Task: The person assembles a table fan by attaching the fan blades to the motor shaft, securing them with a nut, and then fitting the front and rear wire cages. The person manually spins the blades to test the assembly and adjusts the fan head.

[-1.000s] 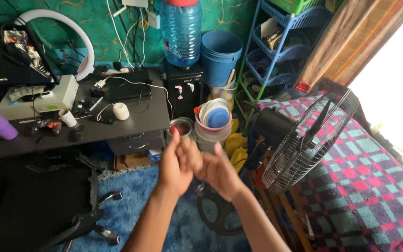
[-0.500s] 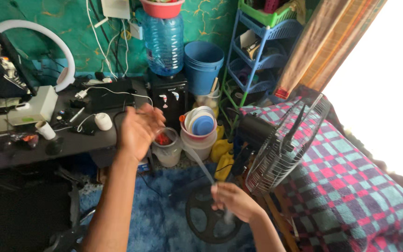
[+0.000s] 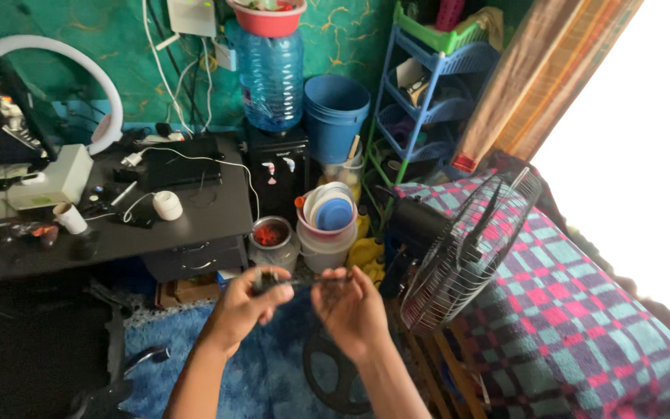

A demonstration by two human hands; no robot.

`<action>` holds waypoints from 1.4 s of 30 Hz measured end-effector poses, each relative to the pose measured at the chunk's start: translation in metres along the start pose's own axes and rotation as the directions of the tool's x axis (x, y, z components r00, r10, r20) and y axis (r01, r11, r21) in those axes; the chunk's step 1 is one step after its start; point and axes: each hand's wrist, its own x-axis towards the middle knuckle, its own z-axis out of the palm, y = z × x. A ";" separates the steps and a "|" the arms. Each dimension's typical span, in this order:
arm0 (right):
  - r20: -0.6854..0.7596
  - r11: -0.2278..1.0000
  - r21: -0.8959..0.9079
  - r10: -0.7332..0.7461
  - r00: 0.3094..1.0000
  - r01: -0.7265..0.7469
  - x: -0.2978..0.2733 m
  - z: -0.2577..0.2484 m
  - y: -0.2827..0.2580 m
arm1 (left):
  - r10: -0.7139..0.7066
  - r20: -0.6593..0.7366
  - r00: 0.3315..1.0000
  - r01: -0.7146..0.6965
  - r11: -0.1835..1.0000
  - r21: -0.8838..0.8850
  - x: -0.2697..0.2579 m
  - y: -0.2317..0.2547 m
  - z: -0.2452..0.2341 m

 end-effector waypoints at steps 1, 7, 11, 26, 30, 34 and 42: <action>-0.058 0.999 -0.015 0.031 0.998 -0.032 -0.001 0.000 0.004 | 0.069 -0.067 0.995 -0.072 0.997 -0.037 0.004 -0.003 0.000; -0.155 0.949 -0.115 0.275 0.949 -0.293 -0.025 -0.005 0.030 | 0.145 -0.292 0.945 -0.218 0.947 -0.237 0.008 -0.013 0.021; -0.148 0.741 -0.494 0.443 0.884 -0.454 -0.032 -0.032 0.018 | 0.094 -0.197 0.976 -0.184 0.843 -0.506 0.007 -0.011 0.035; -0.192 0.702 -0.707 -0.075 0.979 -0.085 -0.061 -0.040 -0.031 | -0.040 -0.039 0.998 0.015 0.871 -0.491 0.005 -0.038 0.120; -0.117 0.636 -0.771 -0.092 0.989 -0.033 -0.067 -0.054 -0.040 | 0.032 -0.089 0.995 -0.064 0.923 -0.379 0.008 -0.038 0.127; -0.006 0.579 -0.812 -0.138 0.990 0.075 -0.074 -0.047 -0.058 | 0.115 -0.136 0.984 -0.140 0.972 -0.187 0.013 -0.036 0.139; -0.019 0.596 -0.800 -0.136 0.991 0.066 -0.071 -0.038 -0.069 | 0.156 -0.137 0.978 -0.186 0.950 -0.251 0.011 -0.033 0.169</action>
